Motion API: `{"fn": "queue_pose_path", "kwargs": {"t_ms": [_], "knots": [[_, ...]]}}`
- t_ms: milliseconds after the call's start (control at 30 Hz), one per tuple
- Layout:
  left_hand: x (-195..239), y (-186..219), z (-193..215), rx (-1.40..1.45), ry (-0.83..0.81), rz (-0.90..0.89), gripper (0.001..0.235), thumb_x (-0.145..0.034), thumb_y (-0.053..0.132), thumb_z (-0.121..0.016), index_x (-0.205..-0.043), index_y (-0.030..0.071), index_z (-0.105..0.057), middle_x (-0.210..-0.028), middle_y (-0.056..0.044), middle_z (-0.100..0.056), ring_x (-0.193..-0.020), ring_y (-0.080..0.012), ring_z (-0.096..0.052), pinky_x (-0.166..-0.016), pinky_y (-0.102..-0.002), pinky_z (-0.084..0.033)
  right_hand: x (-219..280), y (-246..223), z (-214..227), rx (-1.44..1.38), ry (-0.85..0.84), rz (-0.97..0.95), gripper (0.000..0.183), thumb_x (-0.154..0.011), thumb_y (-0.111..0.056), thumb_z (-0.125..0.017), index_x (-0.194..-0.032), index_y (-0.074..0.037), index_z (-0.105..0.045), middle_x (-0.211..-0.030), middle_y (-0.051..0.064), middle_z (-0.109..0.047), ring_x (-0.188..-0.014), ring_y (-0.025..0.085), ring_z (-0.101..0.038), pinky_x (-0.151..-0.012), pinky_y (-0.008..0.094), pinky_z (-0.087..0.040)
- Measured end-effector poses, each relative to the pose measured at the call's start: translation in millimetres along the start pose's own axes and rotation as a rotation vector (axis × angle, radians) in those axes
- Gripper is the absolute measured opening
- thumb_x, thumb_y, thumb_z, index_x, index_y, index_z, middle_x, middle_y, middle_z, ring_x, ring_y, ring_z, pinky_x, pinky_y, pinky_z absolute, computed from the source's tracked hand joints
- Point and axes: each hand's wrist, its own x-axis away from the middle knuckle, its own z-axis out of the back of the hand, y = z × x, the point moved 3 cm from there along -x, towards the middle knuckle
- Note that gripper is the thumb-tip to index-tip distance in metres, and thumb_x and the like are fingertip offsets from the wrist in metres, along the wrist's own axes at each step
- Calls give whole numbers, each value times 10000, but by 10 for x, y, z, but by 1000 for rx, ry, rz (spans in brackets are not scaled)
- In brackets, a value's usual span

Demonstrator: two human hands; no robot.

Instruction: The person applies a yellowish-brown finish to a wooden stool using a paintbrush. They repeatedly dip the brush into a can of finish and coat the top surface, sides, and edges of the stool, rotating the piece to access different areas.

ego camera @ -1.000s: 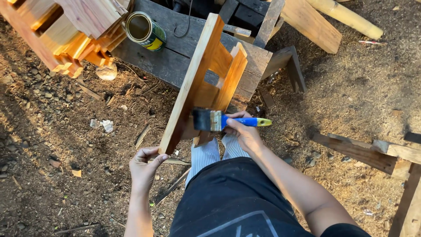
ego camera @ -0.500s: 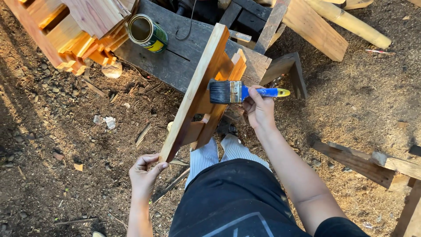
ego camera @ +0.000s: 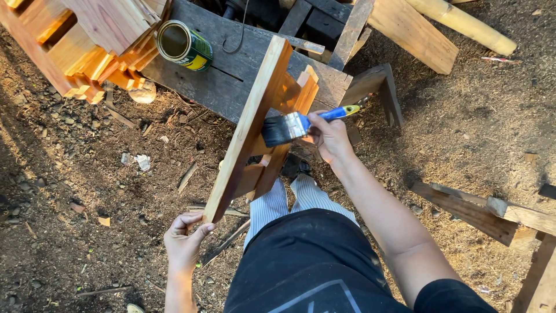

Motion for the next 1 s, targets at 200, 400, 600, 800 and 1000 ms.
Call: {"fn": "queue_pose_path", "kwargs": {"t_ms": [200,400,600,800,1000], "knots": [[35,-101,-6,-37,15,4,328,-662,4,-897,-939,38,-724,-1018,-86,-749,-935,-133,-694,-839,-279,-581,-48,-265,318,449,159,68,116,-878,-63,-732,-964,-39,-657,-942,96,-716,-815,169,-739,-671,304,-678],[165,6,-147,-35,5,8,316,-660,45,-908,-922,36,-731,-1013,-79,-756,-918,-127,-693,-831,-275,-568,56,-339,34,118,-66,94,108,-916,-52,-716,-992,-36,-642,-997,141,-716,-856,199,-738,-744,372,-690],[217,160,-257,-74,23,31,300,-655,90,-907,-898,64,-733,-987,-74,-765,-928,-140,-713,-835,-300,-592,-48,-240,446,549,99,105,127,-910,-60,-723,-1001,-41,-635,-983,140,-715,-822,195,-764,-675,326,-677],[234,130,-294,-28,-11,-35,297,-650,110,-912,-872,77,-718,-996,-52,-757,-968,-133,-711,-873,-305,-586,102,-474,444,393,56,292,141,-955,-49,-740,-1052,-49,-638,-1052,141,-722,-863,188,-729,-657,267,-647],[213,137,-261,-64,5,-16,299,-651,110,-915,-876,72,-722,-992,-57,-758,-953,-142,-711,-868,-312,-589,65,-260,314,564,6,267,173,-907,-59,-742,-1039,-77,-631,-1029,120,-730,-894,170,-756,-679,275,-664]]}}
